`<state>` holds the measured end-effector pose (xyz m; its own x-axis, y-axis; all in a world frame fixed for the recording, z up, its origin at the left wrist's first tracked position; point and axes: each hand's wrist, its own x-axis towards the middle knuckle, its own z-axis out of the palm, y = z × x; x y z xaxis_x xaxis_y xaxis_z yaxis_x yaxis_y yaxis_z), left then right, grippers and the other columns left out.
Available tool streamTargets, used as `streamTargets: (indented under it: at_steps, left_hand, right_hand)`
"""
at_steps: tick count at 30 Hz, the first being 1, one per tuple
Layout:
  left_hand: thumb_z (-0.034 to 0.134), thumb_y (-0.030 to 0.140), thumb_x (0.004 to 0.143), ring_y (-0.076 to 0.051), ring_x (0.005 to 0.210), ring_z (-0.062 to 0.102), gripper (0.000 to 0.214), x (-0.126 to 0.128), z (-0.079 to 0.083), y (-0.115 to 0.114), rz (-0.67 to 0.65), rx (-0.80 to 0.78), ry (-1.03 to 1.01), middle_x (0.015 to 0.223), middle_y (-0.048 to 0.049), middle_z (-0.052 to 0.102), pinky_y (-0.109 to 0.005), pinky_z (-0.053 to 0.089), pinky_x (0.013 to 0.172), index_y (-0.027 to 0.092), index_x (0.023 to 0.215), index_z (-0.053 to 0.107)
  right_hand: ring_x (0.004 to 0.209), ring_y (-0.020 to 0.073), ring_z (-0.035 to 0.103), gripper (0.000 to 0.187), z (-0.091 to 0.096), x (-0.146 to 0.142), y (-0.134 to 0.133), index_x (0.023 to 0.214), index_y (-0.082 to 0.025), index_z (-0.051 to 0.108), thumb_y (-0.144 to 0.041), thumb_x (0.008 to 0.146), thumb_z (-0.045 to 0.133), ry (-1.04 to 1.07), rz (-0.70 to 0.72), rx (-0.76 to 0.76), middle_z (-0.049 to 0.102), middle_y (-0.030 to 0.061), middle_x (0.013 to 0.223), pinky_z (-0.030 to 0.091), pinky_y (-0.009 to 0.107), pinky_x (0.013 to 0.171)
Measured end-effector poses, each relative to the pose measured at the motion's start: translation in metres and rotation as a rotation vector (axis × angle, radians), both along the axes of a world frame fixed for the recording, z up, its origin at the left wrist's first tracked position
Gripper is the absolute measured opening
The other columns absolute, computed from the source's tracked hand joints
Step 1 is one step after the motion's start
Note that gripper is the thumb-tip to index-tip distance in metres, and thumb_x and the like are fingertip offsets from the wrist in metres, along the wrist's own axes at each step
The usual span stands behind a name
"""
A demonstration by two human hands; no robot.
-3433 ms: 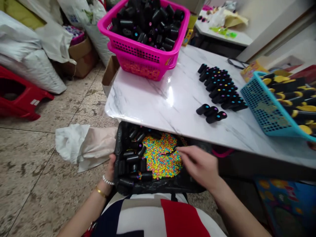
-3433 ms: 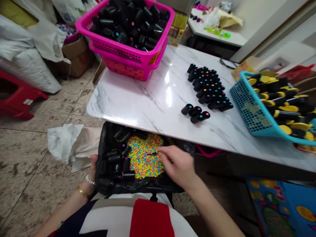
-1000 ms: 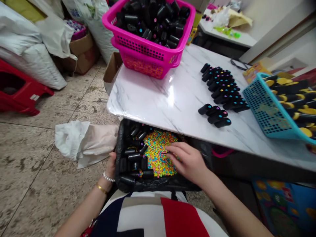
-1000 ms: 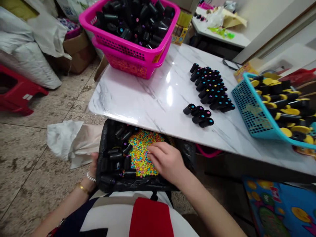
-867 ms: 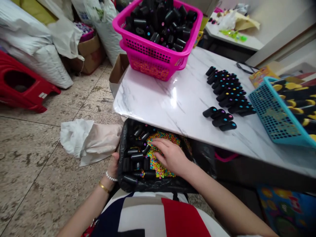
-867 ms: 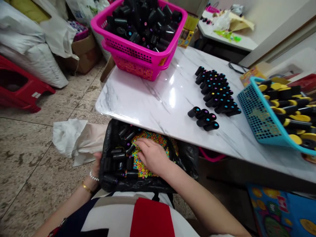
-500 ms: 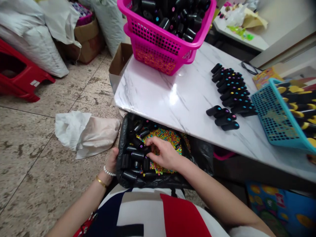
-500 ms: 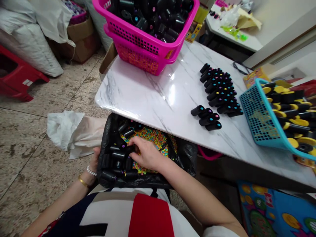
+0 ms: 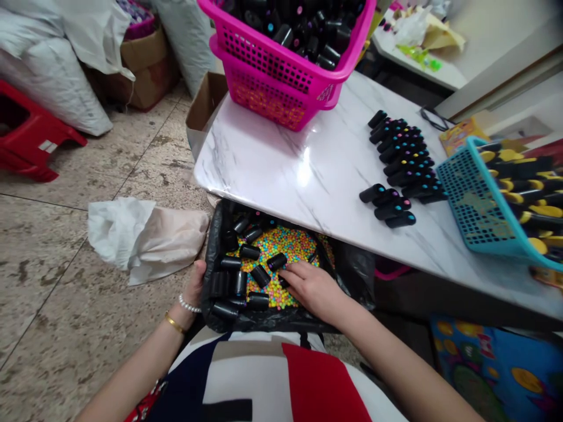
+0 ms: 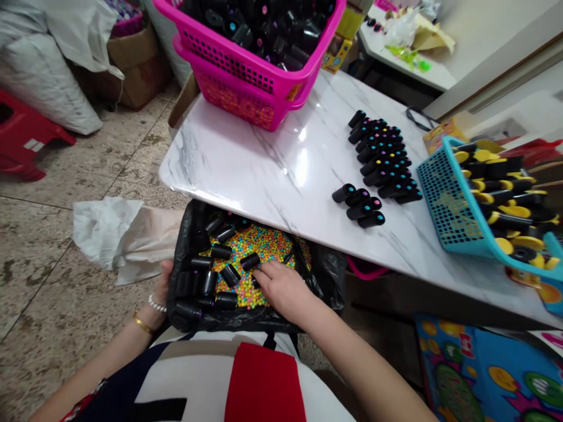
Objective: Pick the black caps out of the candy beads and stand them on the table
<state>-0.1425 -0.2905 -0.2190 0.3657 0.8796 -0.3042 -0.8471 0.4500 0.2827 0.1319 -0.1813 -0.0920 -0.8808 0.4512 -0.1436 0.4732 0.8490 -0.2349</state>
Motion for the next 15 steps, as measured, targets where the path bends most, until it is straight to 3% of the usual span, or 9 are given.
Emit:
streamTargets:
  at_steps: [4, 7, 10, 15]
  left_hand:
    - [0.069, 0.066, 0.073, -0.033, 0.106, 0.068, 0.059, 0.0, 0.004, 0.001, 0.0, 0.004, -0.002, 0.115, -0.007, 0.073, -0.046, 0.053, 0.096, 0.024, 0.114, 0.073]
    - [0.071, 0.067, 0.069, -0.033, 0.106, 0.068, 0.062, 0.0, 0.009, 0.0, 0.005, -0.025, 0.003, 0.113, -0.0075, 0.073, -0.047, 0.053, 0.096, 0.023, 0.112, 0.073]
    - [0.071, 0.067, 0.07, -0.032, 0.107, 0.068, 0.062, 0.0, 0.01, 0.0, 0.019, -0.048, -0.01, 0.116, -0.0076, 0.072, -0.046, 0.052, 0.097, 0.022, 0.113, 0.073]
    - [0.075, 0.061, 0.07, -0.029, 0.094, 0.072, 0.054, -0.001, 0.006, 0.003, 0.036, -0.028, -0.034, 0.097, -0.0074, 0.077, -0.044, 0.05, 0.099, 0.02, 0.105, 0.076]
  right_hand:
    - [0.098, 0.0239, 0.064, 0.025, 0.002, -0.005, 0.003, 0.113, -0.014, 0.062, -0.015, 0.088, 0.059, 0.065, -0.064, -0.183, 0.067, 0.0126, 0.108, 0.055, 0.037, 0.087]
    - [0.097, 0.0192, 0.065, 0.033, 0.011, 0.011, 0.011, 0.119, -0.019, 0.058, -0.018, 0.087, 0.062, 0.24, -0.206, -0.397, 0.066, 0.0085, 0.11, 0.055, 0.032, 0.086]
    - [0.103, 0.0176, 0.063, 0.043, 0.02, 0.025, 0.015, 0.127, -0.025, 0.055, -0.015, 0.086, 0.062, 0.4, -0.302, -0.516, 0.065, 0.0057, 0.116, 0.052, 0.031, 0.088]
    - [0.102, 0.0179, 0.064, 0.032, 0.026, 0.027, 0.014, 0.115, -0.025, 0.063, -0.014, 0.085, 0.064, 0.537, -0.328, -0.668, 0.067, 0.0041, 0.111, 0.051, 0.031, 0.09]
